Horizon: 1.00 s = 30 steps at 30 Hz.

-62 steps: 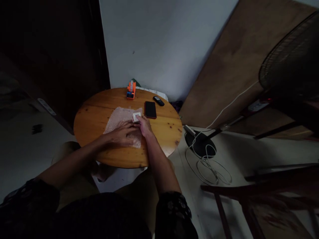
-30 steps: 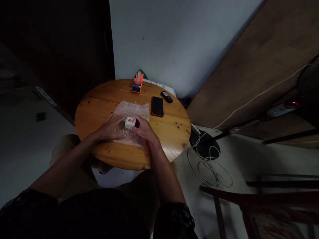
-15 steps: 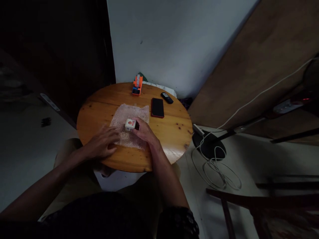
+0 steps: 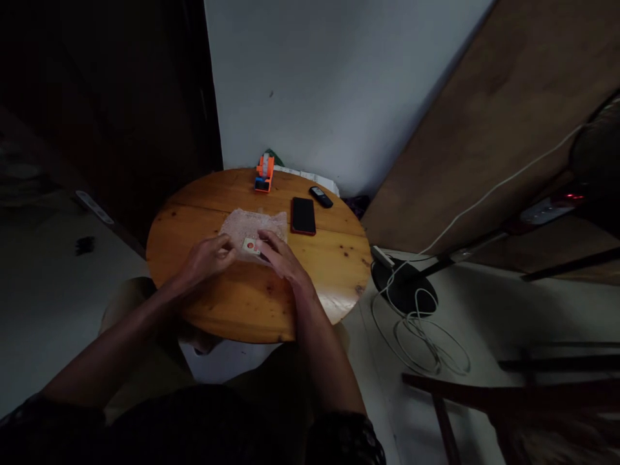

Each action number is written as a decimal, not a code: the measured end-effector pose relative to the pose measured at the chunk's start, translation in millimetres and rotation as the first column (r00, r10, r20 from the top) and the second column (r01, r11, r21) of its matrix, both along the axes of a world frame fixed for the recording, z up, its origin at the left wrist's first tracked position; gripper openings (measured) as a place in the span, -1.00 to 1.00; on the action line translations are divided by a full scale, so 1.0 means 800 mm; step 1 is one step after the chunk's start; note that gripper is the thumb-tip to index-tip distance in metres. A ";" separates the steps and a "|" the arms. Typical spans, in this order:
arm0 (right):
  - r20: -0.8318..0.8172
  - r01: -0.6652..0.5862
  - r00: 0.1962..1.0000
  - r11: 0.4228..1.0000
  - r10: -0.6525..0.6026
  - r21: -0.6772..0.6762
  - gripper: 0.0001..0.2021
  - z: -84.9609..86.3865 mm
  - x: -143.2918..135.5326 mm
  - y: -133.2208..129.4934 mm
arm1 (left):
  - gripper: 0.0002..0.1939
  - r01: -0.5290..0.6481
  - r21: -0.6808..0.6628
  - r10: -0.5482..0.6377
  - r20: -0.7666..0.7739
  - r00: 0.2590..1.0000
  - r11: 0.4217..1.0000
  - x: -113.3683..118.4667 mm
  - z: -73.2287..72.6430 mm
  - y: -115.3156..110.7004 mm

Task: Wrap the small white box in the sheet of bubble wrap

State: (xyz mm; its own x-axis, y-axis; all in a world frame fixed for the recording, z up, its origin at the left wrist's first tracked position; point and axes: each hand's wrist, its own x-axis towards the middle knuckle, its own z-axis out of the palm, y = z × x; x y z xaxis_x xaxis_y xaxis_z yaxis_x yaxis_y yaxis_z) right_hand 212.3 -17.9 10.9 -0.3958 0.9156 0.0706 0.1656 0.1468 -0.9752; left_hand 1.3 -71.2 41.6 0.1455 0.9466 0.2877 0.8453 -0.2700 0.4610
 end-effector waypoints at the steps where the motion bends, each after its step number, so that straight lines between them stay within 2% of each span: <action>1: -0.049 0.000 0.999 1.000 -0.001 -0.026 -0.44 0.003 0.004 0.001 | -0.84 -0.039 -0.014 0.039 -0.007 0.999 0.999 0.004 0.006 0.010; 5: -0.148 -0.010 0.989 0.998 0.001 -0.062 -0.32 0.011 0.015 0.005 | -0.81 -0.123 -0.100 0.116 -0.075 0.990 0.987 0.016 0.016 0.047; 8: -0.103 0.101 0.989 0.992 -0.109 -0.077 -0.45 0.007 0.010 0.007 | -0.82 -0.124 -0.187 0.112 -0.076 0.991 0.975 0.011 0.011 0.064; 11: -0.098 0.211 0.971 0.976 -0.217 -0.059 -0.71 0.000 -0.003 0.006 | -0.77 -0.041 -0.235 0.064 0.089 0.994 0.971 -0.003 0.001 0.070; 14: -0.121 0.203 0.971 0.978 -0.207 -0.041 -0.75 -0.003 -0.014 0.004 | -0.50 0.101 -0.228 -0.021 0.330 0.944 0.969 -0.013 -0.007 0.070; 16: -0.132 0.183 0.973 0.982 -0.188 -0.053 -0.76 -0.003 -0.017 0.004 | -0.39 0.181 -0.226 -0.079 0.395 0.915 0.957 -0.012 -0.011 0.070; 18: -0.128 0.187 0.972 0.980 -0.195 -0.071 -0.77 -0.002 -0.018 0.003 | -0.48 0.214 -0.232 -0.106 0.403 0.909 0.949 -0.006 -0.014 0.070; 21: -0.100 0.229 0.966 0.970 -0.237 -0.085 -0.78 0.000 -0.017 0.002 | -0.69 0.185 -0.254 -0.055 0.446 0.893 0.949 0.003 -0.017 0.070; 24: -0.094 0.234 0.966 0.969 -0.242 -0.083 -0.80 0.000 -0.017 0.000 | -0.73 0.172 -0.282 -0.009 0.500 0.866 0.944 0.006 -0.018 0.067; 30: -0.062 0.205 0.975 0.974 -0.212 -0.100 -0.80 -0.004 -0.018 0.002 | -0.76 0.161 -0.282 0.012 0.525 0.851 0.946 0.003 -0.018 0.057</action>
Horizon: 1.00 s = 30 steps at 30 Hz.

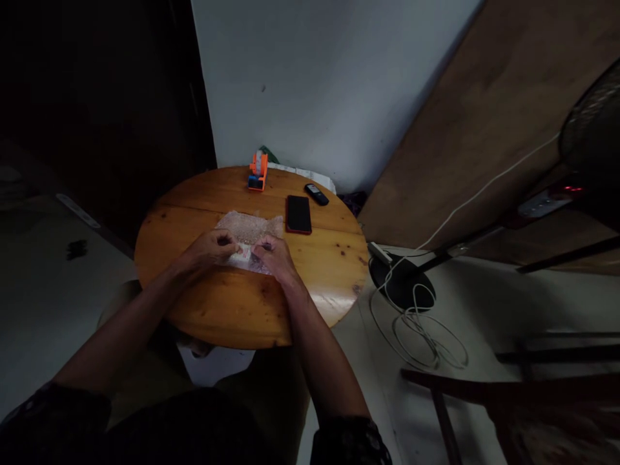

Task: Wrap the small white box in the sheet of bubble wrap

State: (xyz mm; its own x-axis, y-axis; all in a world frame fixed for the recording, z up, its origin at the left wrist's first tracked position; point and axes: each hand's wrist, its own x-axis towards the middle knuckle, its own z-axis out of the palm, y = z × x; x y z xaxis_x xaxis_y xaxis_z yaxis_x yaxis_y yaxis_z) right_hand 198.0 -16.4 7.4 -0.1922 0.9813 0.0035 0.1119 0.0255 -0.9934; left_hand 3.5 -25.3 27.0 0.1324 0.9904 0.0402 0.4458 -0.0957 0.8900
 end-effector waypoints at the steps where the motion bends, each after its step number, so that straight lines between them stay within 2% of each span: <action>1: 0.015 -0.004 1.000 1.000 0.004 -0.005 -0.80 -0.001 0.002 0.002 | -0.76 0.000 0.000 0.000 0.000 1.000 1.000 0.000 0.000 0.000; 3: 0.064 0.027 0.998 0.999 -0.029 0.028 -0.80 -0.002 0.007 0.005 | -0.77 0.008 -0.003 -0.008 0.001 1.000 1.000 0.001 0.000 0.002; 5: 0.135 0.122 0.980 0.978 -0.145 0.169 -0.81 0.001 0.011 0.006 | -0.78 0.025 -0.014 -0.024 0.006 1.000 1.000 0.001 0.000 0.005; 6: 0.175 0.162 0.960 0.945 -0.217 0.284 -0.82 0.004 0.013 0.004 | -0.79 0.032 -0.021 -0.032 0.006 0.999 0.999 0.001 0.000 0.006; 8: 0.264 0.156 0.901 0.826 -0.344 0.542 -0.84 0.011 0.011 -0.004 | -0.79 0.039 -0.028 -0.039 -0.007 0.999 0.999 0.001 0.000 0.008; 10: 0.377 0.008 0.829 0.684 -0.412 0.730 -0.83 0.019 0.004 -0.017 | -0.78 0.035 -0.015 -0.036 -0.027 0.999 0.999 0.002 -0.002 0.010; 11: 0.442 -0.095 0.790 0.628 -0.425 0.772 -0.82 0.022 -0.002 -0.025 | -0.78 0.035 -0.005 -0.035 -0.038 0.999 0.999 0.002 -0.004 0.012; 13: 0.575 -0.289 0.710 0.577 -0.407 0.764 -0.80 0.026 -0.014 -0.038 | -0.78 0.041 0.008 -0.041 -0.053 0.998 0.999 0.002 -0.007 0.016; 16: 0.719 -0.450 0.604 0.597 -0.344 0.664 -0.75 0.024 -0.026 -0.048 | -0.78 0.054 -0.009 -0.055 -0.070 0.996 0.998 -0.005 -0.008 0.020; 19: 0.769 -0.493 0.559 0.623 -0.309 0.608 -0.71 0.020 -0.029 -0.047 | -0.66 0.068 -0.007 -0.068 -0.065 0.996 0.998 -0.023 0.002 0.018; 23: 0.790 -0.528 0.533 0.611 -0.301 0.589 -0.71 0.018 -0.026 -0.042 | -0.41 0.041 -0.038 -0.046 -0.141 0.989 0.998 -0.048 0.012 0.009; 26: 0.802 -0.544 0.508 0.605 -0.314 0.581 -0.70 0.019 -0.027 -0.043 | -0.46 -0.028 -0.061 0.014 -0.228 0.974 0.998 -0.055 0.003 0.007; 30: 0.817 -0.549 0.470 0.614 -0.334 0.567 -0.71 0.021 -0.033 -0.045 | -0.48 -0.123 0.010 0.118 -0.364 0.924 0.992 -0.060 -0.013 0.004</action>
